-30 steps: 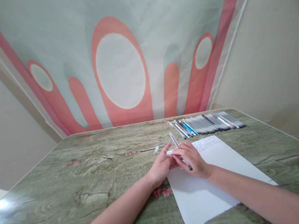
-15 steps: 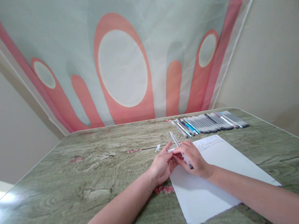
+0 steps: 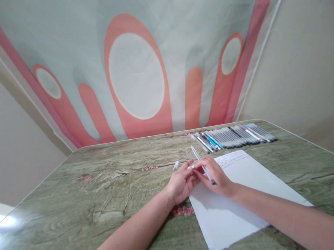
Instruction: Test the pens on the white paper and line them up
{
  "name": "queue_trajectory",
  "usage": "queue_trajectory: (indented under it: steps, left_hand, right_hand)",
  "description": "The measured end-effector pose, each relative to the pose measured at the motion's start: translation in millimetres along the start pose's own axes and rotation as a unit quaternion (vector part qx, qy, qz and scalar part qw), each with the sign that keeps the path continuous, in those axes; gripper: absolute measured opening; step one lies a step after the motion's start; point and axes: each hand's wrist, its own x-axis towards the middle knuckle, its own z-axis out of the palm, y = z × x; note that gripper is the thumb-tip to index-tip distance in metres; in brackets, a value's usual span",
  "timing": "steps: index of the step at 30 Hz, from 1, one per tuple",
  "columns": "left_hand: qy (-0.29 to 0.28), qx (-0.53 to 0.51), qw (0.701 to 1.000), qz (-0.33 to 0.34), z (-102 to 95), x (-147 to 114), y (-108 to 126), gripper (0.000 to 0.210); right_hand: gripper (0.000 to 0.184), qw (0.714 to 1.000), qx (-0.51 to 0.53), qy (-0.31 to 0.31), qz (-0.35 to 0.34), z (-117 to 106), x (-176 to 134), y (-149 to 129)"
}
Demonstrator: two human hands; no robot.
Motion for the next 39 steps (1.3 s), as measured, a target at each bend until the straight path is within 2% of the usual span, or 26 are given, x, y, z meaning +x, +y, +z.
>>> queue_trajectory:
  steps: [4, 7, 13, 19, 28, 35, 39]
  left_hand:
    - [0.012, 0.094, 0.993, 0.074, -2.1, 2.8, -2.4, 0.035]
    - [0.028, 0.168, 0.981, 0.093, -4.1, 4.0, -3.2, 0.031]
    - [0.046, 0.2, 0.975, 0.089, -5.8, 3.8, -2.9, 0.031]
    - [0.065, 0.213, 0.97, 0.094, -6.5, 3.8, -2.8, 0.031]
    - [0.068, 0.226, 0.966, 0.101, -4.7, 1.7, -1.7, 0.029]
    - [0.075, 0.257, 0.956, 0.125, -5.2, 4.4, -0.2, 0.024]
    - [0.056, 0.351, 0.923, 0.149, -8.0, 6.1, -0.2, 0.024]
  right_hand:
    - [0.016, 0.995, 0.044, 0.044, 0.076, -1.1, -1.0, 3.6]
    - [0.018, 0.992, 0.059, 0.06, 0.09, -2.0, -1.4, 5.4]
    - [0.018, 0.996, 0.045, 0.061, 0.051, -0.1, -1.8, 6.4]
    - [0.021, 0.998, -0.013, 0.065, -0.006, 0.6, -0.5, 7.0]
    - [0.026, 0.991, -0.092, 0.009, -0.1, -5.6, 2.1, 6.1]
    - [0.026, 0.988, -0.107, -0.007, -0.11, -6.3, 0.6, 5.8]
    - [0.03, 0.995, -0.058, 0.02, -0.076, -4.4, -0.7, 7.2]
